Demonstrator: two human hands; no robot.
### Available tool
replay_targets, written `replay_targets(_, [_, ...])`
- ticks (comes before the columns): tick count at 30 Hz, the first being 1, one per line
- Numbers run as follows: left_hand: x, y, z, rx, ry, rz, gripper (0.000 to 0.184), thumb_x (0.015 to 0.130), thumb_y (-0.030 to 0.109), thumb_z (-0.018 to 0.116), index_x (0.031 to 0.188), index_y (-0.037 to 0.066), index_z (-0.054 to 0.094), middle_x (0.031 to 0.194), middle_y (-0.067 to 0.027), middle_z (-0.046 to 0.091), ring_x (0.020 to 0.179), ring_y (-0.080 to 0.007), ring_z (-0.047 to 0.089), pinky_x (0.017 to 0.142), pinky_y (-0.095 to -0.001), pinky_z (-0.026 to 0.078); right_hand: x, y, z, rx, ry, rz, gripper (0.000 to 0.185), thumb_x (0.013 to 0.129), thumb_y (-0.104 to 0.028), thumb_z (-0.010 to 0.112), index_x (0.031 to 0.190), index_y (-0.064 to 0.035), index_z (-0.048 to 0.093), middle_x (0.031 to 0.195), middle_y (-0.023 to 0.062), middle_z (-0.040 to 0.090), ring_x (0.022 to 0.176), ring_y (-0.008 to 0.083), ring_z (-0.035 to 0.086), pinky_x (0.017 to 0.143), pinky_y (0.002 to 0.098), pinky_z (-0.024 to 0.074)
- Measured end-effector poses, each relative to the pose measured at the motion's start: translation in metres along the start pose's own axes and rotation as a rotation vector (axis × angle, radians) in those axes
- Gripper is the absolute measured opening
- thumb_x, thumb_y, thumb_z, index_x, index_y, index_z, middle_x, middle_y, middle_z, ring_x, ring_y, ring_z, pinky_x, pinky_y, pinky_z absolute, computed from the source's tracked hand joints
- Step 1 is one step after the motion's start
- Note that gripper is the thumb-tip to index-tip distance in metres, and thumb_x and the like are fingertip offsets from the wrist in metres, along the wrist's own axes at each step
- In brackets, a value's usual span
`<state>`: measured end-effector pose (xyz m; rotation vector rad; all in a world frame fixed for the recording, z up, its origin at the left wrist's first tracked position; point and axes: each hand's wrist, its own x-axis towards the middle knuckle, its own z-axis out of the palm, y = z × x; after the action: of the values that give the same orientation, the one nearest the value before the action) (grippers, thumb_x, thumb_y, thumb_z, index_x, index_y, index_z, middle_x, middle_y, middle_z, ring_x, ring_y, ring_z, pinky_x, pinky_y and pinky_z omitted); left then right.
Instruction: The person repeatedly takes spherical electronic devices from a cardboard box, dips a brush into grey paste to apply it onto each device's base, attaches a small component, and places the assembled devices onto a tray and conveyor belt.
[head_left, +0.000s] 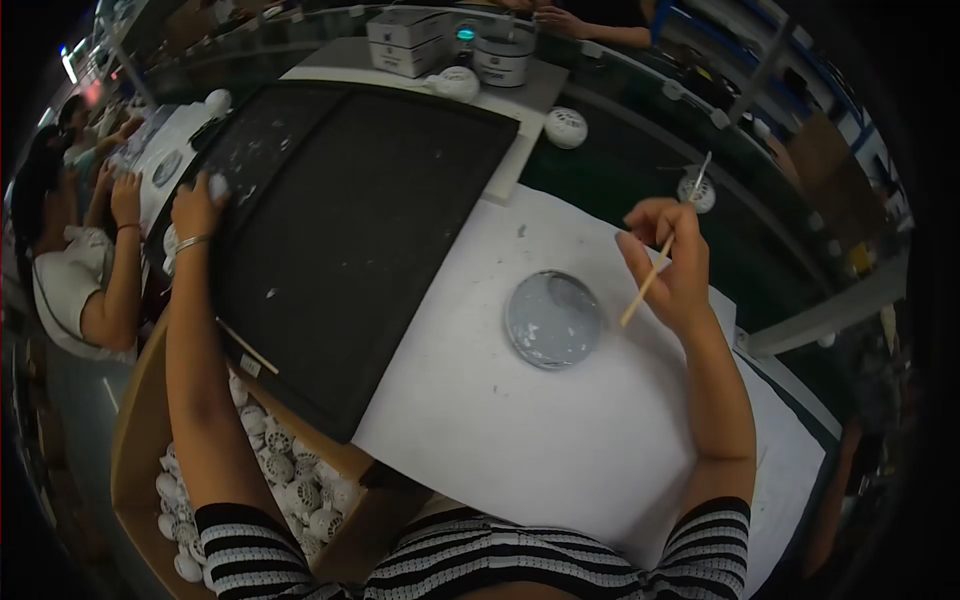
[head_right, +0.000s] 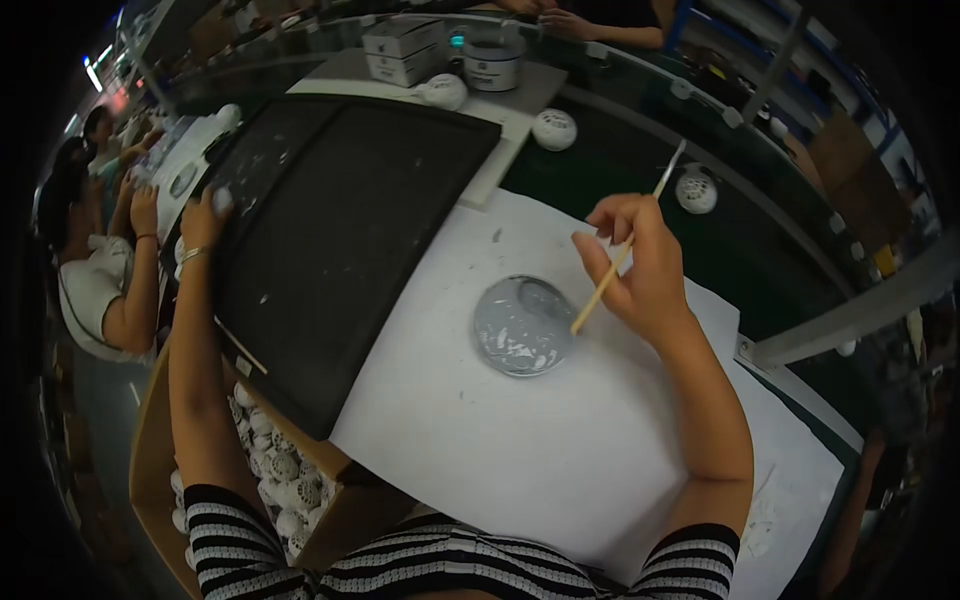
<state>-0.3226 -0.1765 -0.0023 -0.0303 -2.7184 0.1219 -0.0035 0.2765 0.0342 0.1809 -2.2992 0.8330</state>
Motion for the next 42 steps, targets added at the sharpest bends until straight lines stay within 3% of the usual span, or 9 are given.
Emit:
replay_targets(7, [-0.057,0.036,-0.038,-0.295,0.474,0.383,0.056,0.072,0.025,0.065,0.122,0.015,0.043,0.119,-0.0225,0.040,0.106,-0.0359,0.045,0.087,-0.0411,0.040,0.047,0.146,-0.048,-0.611,0.114,0.292,0.041,0.069,-0.013,0.068,0.096,-0.0025,0.039,0.097,0.0193,0.051,0.090,0.0300,0.053,0.074,0.0351,0.0446])
replay_targets(15, [-0.185,0.099,-0.132,-0.753,0.136,0.577,0.053,0.070,0.006,0.064,0.118,0.005,0.043,0.119,-0.0196,0.038,0.108,-0.0331,0.043,0.089,-0.0384,0.039,0.066,0.161,-0.035,-0.490,-0.136,0.487,0.060,0.063,-0.022,0.072,0.106,-0.0005,0.036,0.104,0.0233,0.050,0.097,0.0344,0.053,0.081,0.0372,0.0449])
replay_targets(18, [-0.191,0.114,-0.137,-0.798,0.128,0.722,0.054,0.067,0.003,0.066,0.117,0.004,0.045,0.121,-0.0185,0.038,0.109,-0.0325,0.043,0.089,-0.0382,0.039,0.071,0.122,-0.027,-0.429,0.104,0.351,0.054,0.068,-0.020,0.068,0.106,-0.0009,0.035,0.102,0.0209,0.053,0.093,0.0322,0.056,0.077,0.0376,0.0482])
replay_targets(20, [-0.185,0.135,-0.143,-0.772,0.253,0.913,0.056,0.065,0.005,0.068,0.116,0.005,0.046,0.121,-0.0180,0.038,0.111,-0.0332,0.042,0.088,-0.0379,0.039,0.081,0.083,-0.013,0.620,0.316,0.540,0.042,0.075,-0.020,0.062,0.104,-0.0010,0.038,0.100,0.0184,0.054,0.089,0.0289,0.058,0.073,0.0383,0.0506])
replay_targets(22, [-0.178,0.167,-0.161,-0.787,0.398,1.058,0.059,0.062,0.008,0.070,0.116,0.010,0.048,0.120,-0.0181,0.039,0.111,-0.0347,0.042,0.089,-0.0383,0.039,0.079,0.040,-0.002,0.989,0.027,0.569,0.040,0.082,-0.029,0.049,0.108,0.0006,0.041,0.110,0.0213,0.051,0.092,0.0329,0.058,0.079,0.0452,0.0488])
replay_targets(29, [-0.166,0.212,-0.199,-0.729,0.503,1.288,0.055,0.067,0.018,0.068,0.117,0.026,0.048,0.120,-0.0156,0.041,0.111,-0.0322,0.042,0.089,-0.0375,0.039,0.048,-0.084,0.029,1.159,-0.211,0.620,0.027,0.086,-0.032,0.047,0.096,-0.0075,0.042,0.095,0.0107,0.053,0.083,0.0203,0.058,0.072,0.0361,0.0504])
replay_targets(36, [-0.187,0.177,-0.163,-1.689,-0.180,0.663,0.043,0.081,0.034,0.057,0.112,0.008,0.044,0.104,-0.0099,0.047,0.095,-0.0204,0.053,0.071,-0.0292,0.050,0.026,-0.061,0.029,0.724,-0.104,0.363,0.030,0.092,-0.038,0.030,0.094,-0.0087,0.037,0.097,0.0150,0.056,0.086,0.0225,0.060,0.080,0.0346,0.0469])
replay_targets(38, [-0.194,0.166,-0.164,-2.242,-0.847,0.127,0.046,0.085,0.044,0.044,0.114,0.008,0.038,0.101,-0.0107,0.048,0.088,-0.0210,0.056,0.071,-0.0312,0.052,0.022,-0.048,0.018,0.702,-0.099,0.318,0.036,0.092,-0.041,0.025,0.090,-0.0087,0.040,0.079,0.0125,0.059,0.076,0.0173,0.061,0.068,0.0283,0.0498])
replay_targets(42, [-0.206,0.159,-0.156,-2.363,-1.083,-0.021,0.056,0.086,0.054,0.026,0.114,0.006,0.035,0.105,-0.0149,0.048,0.092,-0.0255,0.057,0.077,-0.0371,0.052,0.002,-0.032,0.010,0.611,-0.057,0.330,0.045,0.092,-0.043,0.025,0.091,-0.0054,0.050,0.067,0.0063,0.056,0.060,0.0077,0.053,0.051,0.0188,0.0428])
